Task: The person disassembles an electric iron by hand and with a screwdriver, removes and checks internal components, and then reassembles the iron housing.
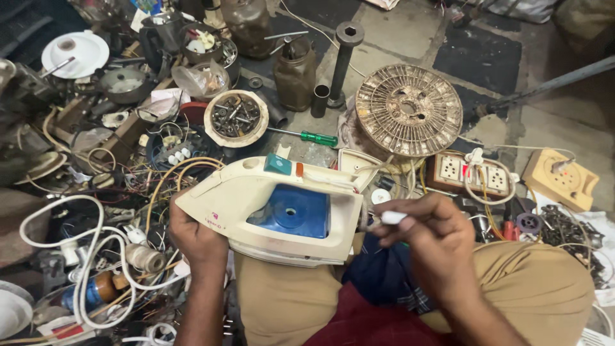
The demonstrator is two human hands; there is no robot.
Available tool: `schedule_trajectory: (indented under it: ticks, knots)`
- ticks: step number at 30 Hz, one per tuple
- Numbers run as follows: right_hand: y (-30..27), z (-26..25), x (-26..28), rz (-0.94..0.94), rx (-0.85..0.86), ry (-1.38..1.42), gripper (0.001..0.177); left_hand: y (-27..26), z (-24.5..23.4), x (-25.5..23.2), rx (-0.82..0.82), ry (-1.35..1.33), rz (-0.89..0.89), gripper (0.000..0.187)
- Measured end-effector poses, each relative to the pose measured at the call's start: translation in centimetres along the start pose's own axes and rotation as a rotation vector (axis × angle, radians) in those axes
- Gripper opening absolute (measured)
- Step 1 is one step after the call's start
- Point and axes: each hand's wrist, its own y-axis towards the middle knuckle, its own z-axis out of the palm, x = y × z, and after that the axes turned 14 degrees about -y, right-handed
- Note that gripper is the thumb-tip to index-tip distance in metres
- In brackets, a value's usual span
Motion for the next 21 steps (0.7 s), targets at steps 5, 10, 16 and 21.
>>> schedule_trajectory:
  ticks: [5, 10, 16, 21]
  knots:
    - [0.5, -4.7, -4.0, 0.141, -0.163, 0.244, 0.009, 1.0, -0.6, 2.3, 0.098, -0.109, 0.104, 0.028]
    - [0.5, -11.7, -9.5, 0.243, -0.461, 0.159, 0.021, 0.1, -2.1, 3.4, 0.153, -0.006, 0.188, 0.028]
    - [0.0, -16.3, -12.2, 0.286, -0.504, 0.243, 0.024, -0.5, -2.8, 2.4, 0.236, 0.029, 0.166, 0.024]
    - [2.4, -14.8, -14.4, 0.4, -0.426, 0.177, 0.033, -0.6, -3.2, 0.0, 0.333, 0.001, 0.008, 0.02]
